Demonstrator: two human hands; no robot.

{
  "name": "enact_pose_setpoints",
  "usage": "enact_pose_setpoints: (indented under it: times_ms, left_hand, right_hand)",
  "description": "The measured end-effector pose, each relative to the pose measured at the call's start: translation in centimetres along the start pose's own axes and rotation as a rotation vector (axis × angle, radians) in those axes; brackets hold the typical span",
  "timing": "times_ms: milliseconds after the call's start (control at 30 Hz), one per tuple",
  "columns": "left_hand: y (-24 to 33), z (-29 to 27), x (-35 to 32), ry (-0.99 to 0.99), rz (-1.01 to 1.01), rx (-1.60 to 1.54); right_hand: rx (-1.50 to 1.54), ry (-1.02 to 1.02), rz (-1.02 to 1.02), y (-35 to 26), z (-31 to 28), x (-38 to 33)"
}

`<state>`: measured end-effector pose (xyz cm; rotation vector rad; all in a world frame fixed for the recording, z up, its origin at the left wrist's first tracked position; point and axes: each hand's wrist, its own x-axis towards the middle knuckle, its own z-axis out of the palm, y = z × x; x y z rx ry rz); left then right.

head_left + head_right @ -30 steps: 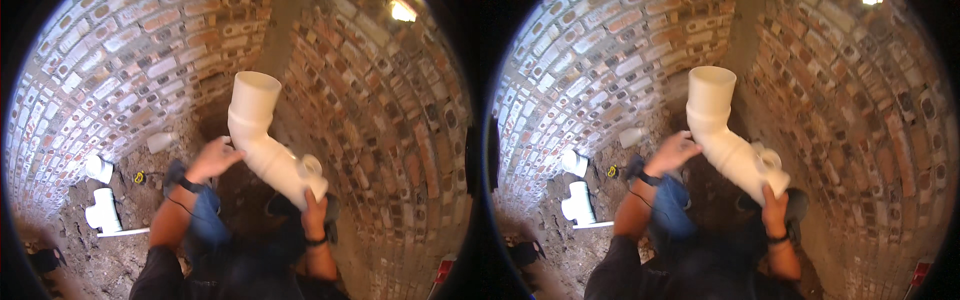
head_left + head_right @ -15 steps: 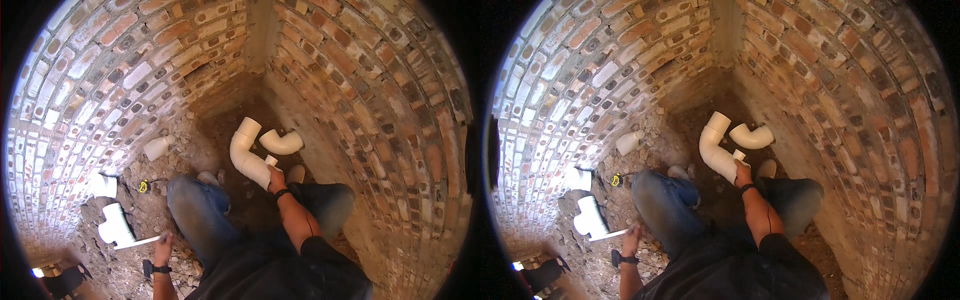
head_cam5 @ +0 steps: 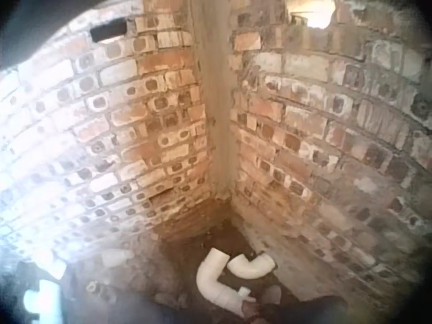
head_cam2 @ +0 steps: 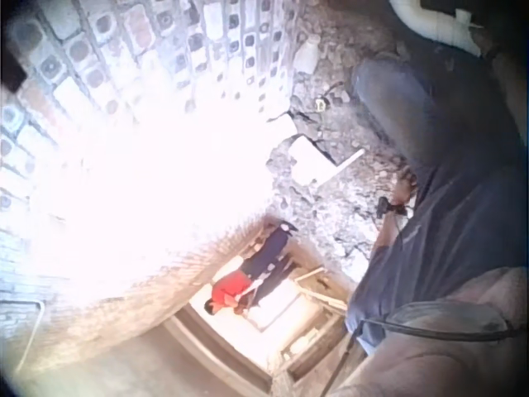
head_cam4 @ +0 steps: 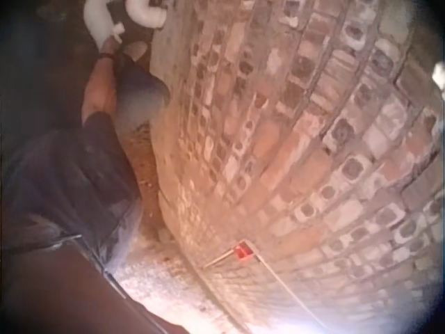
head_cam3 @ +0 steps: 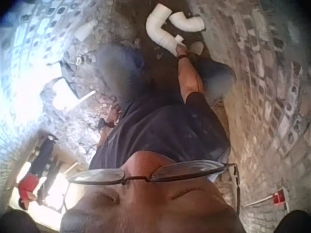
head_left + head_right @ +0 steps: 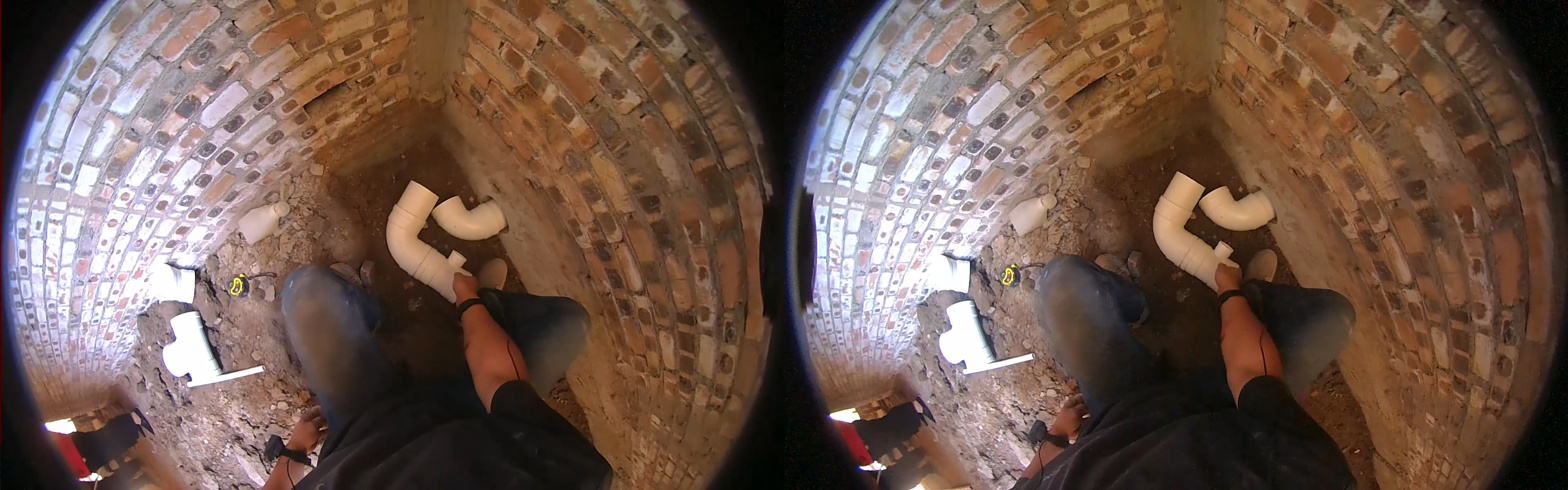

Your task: The person applies adhesive from a bottle to several PVC pipe fittings and pipe sections using a brush-tip applicator, then joins the sections together to form a drainage assembly in a trench. The person also uses a tape measure to check the length of a pipe section.

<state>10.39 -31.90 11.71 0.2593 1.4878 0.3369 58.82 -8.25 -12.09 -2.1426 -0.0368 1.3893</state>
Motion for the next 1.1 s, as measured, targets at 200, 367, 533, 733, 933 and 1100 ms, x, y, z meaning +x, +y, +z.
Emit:
enact_pose_setpoints:
  times_ms: [200,367,533,733,933,1100]
  left_hand:
    - [-1.7,1.0,-2.0,0.078,0.258,0.241]
    - [-4.3,0.9,-3.5,0.199,0.518,0.519]
    - [-3.5,2.6,-7.1,0.148,0.437,0.377]
    - [-1.5,5.0,-10.1,0.294,0.619,0.741]
    - [0.7,6.1,-10.2,0.142,0.870,0.980]
    - [1.2,5.9,-10.2,0.194,0.863,1.278]
  right_hand:
    - [-0.216,0.024,-0.548,-6.6,1.5,-8.0]
    - [-0.037,-0.168,-0.975,-10.5,-1.7,-18.5]
    - [-0.106,-0.235,-1.090,-10.8,-5.0,-27.5]
    - [-0.136,-0.286,-1.212,-9.6,-5.9,-33.0]
    - [-0.241,-0.288,-1.447,-8.1,-5.0,-35.7]
    - [-0.285,-0.331,-1.444,-7.0,-4.3,-36.0]
